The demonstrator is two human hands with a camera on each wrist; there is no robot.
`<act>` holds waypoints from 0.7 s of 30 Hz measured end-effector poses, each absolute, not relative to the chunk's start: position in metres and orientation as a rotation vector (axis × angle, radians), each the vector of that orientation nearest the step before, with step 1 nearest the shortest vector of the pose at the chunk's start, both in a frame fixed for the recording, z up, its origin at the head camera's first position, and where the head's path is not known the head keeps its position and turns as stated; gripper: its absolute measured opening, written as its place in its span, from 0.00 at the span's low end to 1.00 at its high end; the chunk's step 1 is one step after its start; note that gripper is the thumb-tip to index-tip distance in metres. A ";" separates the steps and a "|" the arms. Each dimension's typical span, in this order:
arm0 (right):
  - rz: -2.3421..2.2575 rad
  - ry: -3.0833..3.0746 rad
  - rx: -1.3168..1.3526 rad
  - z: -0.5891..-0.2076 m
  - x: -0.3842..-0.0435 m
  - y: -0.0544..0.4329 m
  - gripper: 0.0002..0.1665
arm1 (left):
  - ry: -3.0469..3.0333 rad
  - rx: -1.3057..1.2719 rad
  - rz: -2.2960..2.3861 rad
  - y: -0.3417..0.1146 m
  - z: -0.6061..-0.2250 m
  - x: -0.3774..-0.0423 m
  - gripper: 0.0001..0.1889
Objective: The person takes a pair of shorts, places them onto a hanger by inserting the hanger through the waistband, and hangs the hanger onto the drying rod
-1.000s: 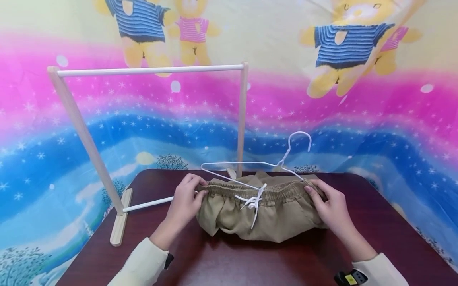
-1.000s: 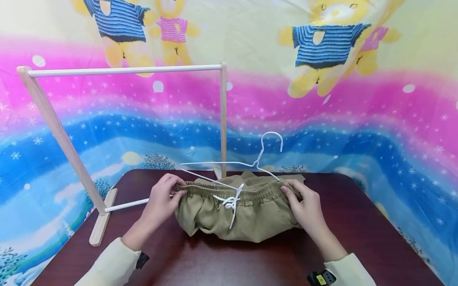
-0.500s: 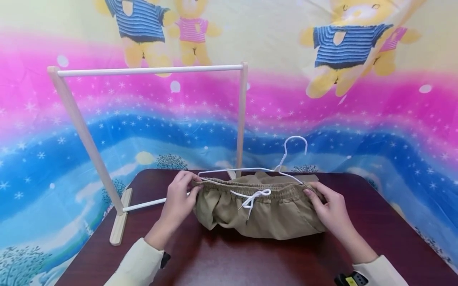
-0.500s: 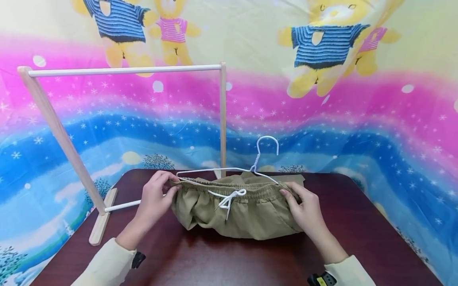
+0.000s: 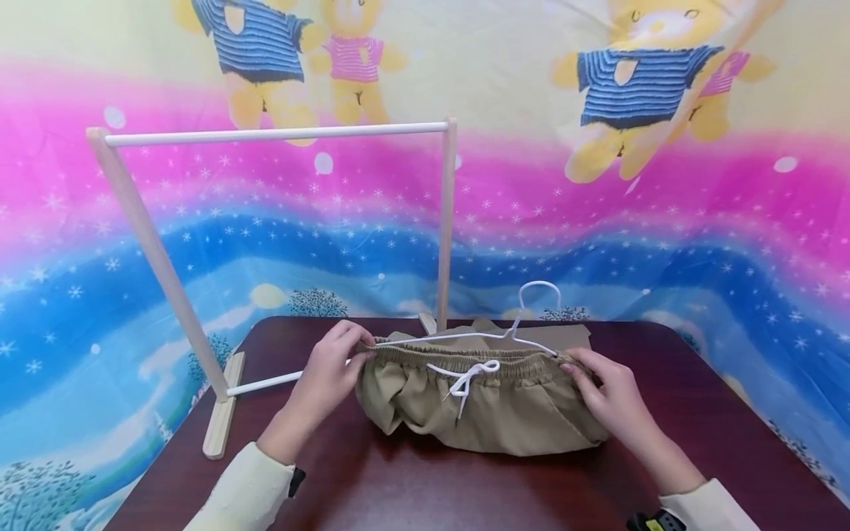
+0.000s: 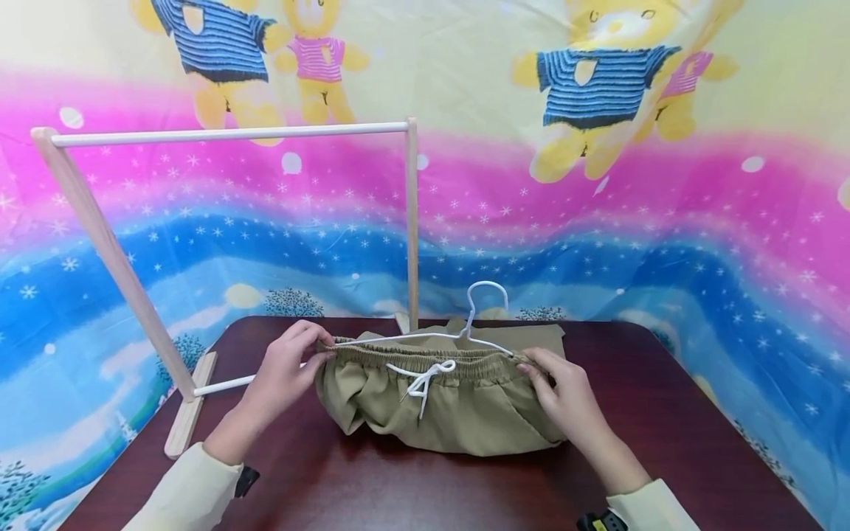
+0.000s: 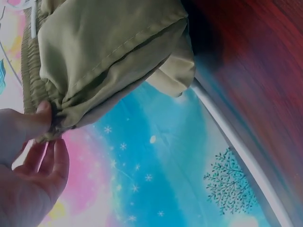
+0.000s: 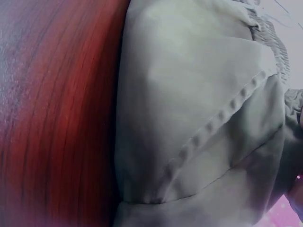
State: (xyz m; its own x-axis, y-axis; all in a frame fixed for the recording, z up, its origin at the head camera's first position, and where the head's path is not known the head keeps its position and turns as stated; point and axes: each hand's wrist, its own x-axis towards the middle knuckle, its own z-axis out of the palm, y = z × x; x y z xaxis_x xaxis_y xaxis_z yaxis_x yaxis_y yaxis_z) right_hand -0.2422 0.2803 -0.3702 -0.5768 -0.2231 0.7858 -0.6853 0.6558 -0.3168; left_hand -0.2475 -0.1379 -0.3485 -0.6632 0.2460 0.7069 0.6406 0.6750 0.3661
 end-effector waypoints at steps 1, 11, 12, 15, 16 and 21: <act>0.800 -2.135 0.705 -0.371 -0.242 0.280 0.20 | -2.259 -0.715 -0.805 -0.138 -0.348 -0.247 0.12; 0.870 -2.150 0.684 -0.371 -0.237 0.278 0.18 | -2.274 -0.853 -0.830 -0.138 -0.352 -0.247 0.24; 0.875 -2.152 0.682 -0.371 -0.237 0.278 0.18 | -2.281 -0.826 -0.850 -0.138 -0.353 -0.247 0.27; 0.877 -2.149 0.680 -0.372 -0.237 0.279 0.18 | -2.347 -0.712 -0.875 -0.137 -0.354 -0.249 0.29; 0.879 -2.146 0.678 -0.373 -0.237 0.279 0.18 | -2.393 -0.670 -0.869 -0.137 -0.355 -0.249 0.24; 0.878 -2.152 0.673 -0.374 -0.238 0.278 0.18 | -2.691 -0.523 -0.783 -0.140 -0.359 -0.252 0.09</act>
State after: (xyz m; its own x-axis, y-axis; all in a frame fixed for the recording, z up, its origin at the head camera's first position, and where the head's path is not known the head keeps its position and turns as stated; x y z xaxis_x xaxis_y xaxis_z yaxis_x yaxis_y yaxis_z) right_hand -0.2381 0.2781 -0.3739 -0.6149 -0.1935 0.7645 -0.6730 0.6342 -0.3807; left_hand -0.2521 -0.1396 -0.3592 -0.8923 0.2605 0.3686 0.4177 0.7863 0.4553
